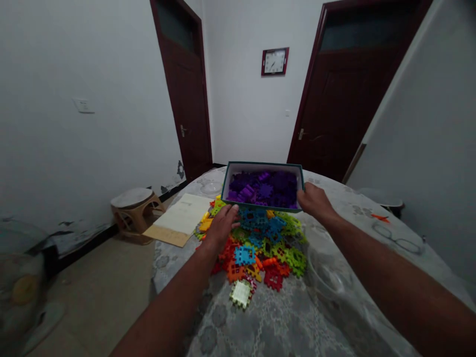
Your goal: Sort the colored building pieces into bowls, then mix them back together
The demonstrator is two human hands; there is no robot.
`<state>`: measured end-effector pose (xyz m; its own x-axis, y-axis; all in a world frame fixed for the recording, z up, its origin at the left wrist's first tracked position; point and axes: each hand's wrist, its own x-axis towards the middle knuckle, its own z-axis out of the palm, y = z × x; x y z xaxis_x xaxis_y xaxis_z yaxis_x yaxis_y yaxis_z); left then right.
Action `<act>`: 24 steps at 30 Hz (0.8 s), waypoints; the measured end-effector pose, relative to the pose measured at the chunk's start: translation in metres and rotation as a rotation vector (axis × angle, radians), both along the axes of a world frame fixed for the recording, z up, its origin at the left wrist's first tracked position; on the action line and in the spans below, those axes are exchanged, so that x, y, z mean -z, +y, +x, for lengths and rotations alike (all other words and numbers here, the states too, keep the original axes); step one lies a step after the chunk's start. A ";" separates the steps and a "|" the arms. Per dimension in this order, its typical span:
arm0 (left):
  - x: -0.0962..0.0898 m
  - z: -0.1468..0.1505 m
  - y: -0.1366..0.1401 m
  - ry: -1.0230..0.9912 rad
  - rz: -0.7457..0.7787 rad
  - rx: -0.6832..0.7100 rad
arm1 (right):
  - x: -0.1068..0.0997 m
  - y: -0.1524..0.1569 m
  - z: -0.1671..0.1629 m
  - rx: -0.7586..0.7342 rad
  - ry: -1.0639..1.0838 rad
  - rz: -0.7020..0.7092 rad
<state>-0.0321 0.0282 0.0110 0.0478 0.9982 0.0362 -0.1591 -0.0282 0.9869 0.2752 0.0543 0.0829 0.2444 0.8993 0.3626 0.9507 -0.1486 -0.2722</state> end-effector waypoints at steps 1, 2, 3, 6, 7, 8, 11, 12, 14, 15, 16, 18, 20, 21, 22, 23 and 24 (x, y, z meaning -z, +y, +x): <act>0.001 -0.002 0.006 -0.070 -0.047 0.009 | 0.005 0.002 -0.006 0.007 -0.028 0.039; 0.002 -0.003 0.012 -0.140 -0.103 0.013 | 0.009 0.003 -0.012 0.009 -0.052 0.075; 0.002 -0.005 0.017 -0.211 -0.166 0.010 | 0.014 0.005 -0.017 0.005 -0.074 0.108; 0.002 -0.008 0.033 -0.399 -0.348 0.007 | 0.030 0.009 -0.026 -0.027 -0.127 0.194; 0.002 -0.008 0.039 -0.453 -0.390 0.008 | 0.035 0.010 -0.028 -0.037 -0.140 0.218; 0.003 -0.008 0.044 -0.499 -0.425 0.006 | 0.039 0.012 -0.029 -0.047 -0.152 0.240; 0.005 -0.008 0.056 -0.584 -0.501 -0.022 | 0.052 0.016 -0.030 -0.074 -0.181 0.301; 0.007 -0.009 0.060 -0.597 -0.515 -0.026 | 0.055 0.018 -0.029 -0.086 -0.191 0.319; 0.009 -0.009 0.066 -0.616 -0.529 -0.025 | 0.062 0.021 -0.028 -0.116 -0.211 0.352; 0.011 -0.009 0.068 -0.631 -0.529 -0.021 | 0.065 0.023 -0.027 -0.131 -0.220 0.366; 0.012 -0.009 0.071 -0.653 -0.526 -0.017 | 0.068 0.025 -0.026 -0.145 -0.229 0.380; 0.015 -0.009 0.075 -0.703 -0.513 -0.013 | 0.073 0.028 -0.024 -0.169 -0.240 0.406; 0.017 -0.008 0.079 -0.747 -0.496 0.007 | 0.076 0.030 -0.023 -0.186 -0.245 0.426; 0.018 -0.009 0.080 -0.766 -0.490 0.029 | 0.077 0.031 -0.022 -0.195 -0.245 0.438; 0.018 -0.010 0.081 -0.780 -0.487 0.058 | 0.078 0.031 -0.021 -0.210 -0.243 0.455; 0.018 -0.011 0.082 -0.792 -0.484 0.092 | 0.078 0.031 -0.020 -0.231 -0.240 0.477; 0.018 -0.013 0.082 -0.802 -0.478 0.122 | 0.079 0.032 -0.019 -0.254 -0.236 0.505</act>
